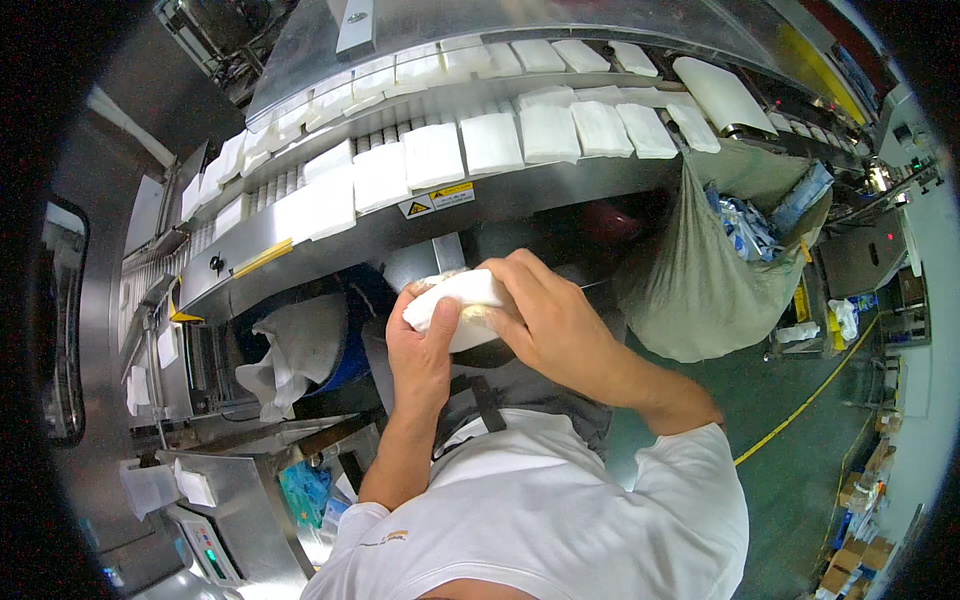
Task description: The person uses scissors to open blue pouches, removes white rectangular blocks from them, and places the blocks onto a moving conveyor belt. They also adjust the position of blocks already on the belt and discard the empty packaging.
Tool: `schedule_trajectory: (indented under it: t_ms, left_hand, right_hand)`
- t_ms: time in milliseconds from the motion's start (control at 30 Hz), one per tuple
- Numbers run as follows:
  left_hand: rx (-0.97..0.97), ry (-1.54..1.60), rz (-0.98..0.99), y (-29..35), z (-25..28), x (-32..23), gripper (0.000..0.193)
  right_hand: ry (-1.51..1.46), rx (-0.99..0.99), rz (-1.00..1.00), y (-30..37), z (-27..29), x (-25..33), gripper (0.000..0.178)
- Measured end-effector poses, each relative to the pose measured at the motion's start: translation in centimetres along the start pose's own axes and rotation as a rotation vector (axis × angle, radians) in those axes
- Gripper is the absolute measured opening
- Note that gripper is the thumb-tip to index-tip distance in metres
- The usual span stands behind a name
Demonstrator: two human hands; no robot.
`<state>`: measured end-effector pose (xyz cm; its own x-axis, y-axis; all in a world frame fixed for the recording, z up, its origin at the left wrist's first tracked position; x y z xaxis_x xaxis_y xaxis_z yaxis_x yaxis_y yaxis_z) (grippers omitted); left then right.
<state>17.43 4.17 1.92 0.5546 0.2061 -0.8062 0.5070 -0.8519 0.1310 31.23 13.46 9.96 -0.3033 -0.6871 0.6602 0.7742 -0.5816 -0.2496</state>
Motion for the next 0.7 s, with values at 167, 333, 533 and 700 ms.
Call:
schedule_trajectory:
  t_ms: [167,333,533,700]
  left_hand:
    - [0.142,-0.072,0.024,0.3,0.1,-1.1,0.047]
    - [0.13,-0.198,-0.002,0.7,0.8,-0.3,0.048]
    - [0.145,-0.255,0.022,1.0,1.0,-1.3,0.037]
    - [0.196,-0.115,0.106,0.4,1.8,-1.2,0.039]
  right_hand:
    - [-0.63,0.053,-0.228,1.7,-2.5,-3.9,0.028]
    - [-0.427,0.092,-0.33,2.3,-3.3,-4.3,0.025]
    - [-0.208,-0.002,-0.186,2.3,-3.3,-3.4,0.023]
    - [-0.427,0.064,-0.218,2.6,-3.7,-4.5,0.025]
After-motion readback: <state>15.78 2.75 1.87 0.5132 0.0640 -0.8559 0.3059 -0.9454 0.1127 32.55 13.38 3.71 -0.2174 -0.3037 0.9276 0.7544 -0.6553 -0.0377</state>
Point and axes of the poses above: each hand's wrist, its own y-axis away from the middle knuckle, its own z-axis out of the back of the hand, x = y × z, the point moved 4 cm from there along -y, towards the middle knuckle, and after that the axes turned 9 degrees about y, right-handed, at the moved point
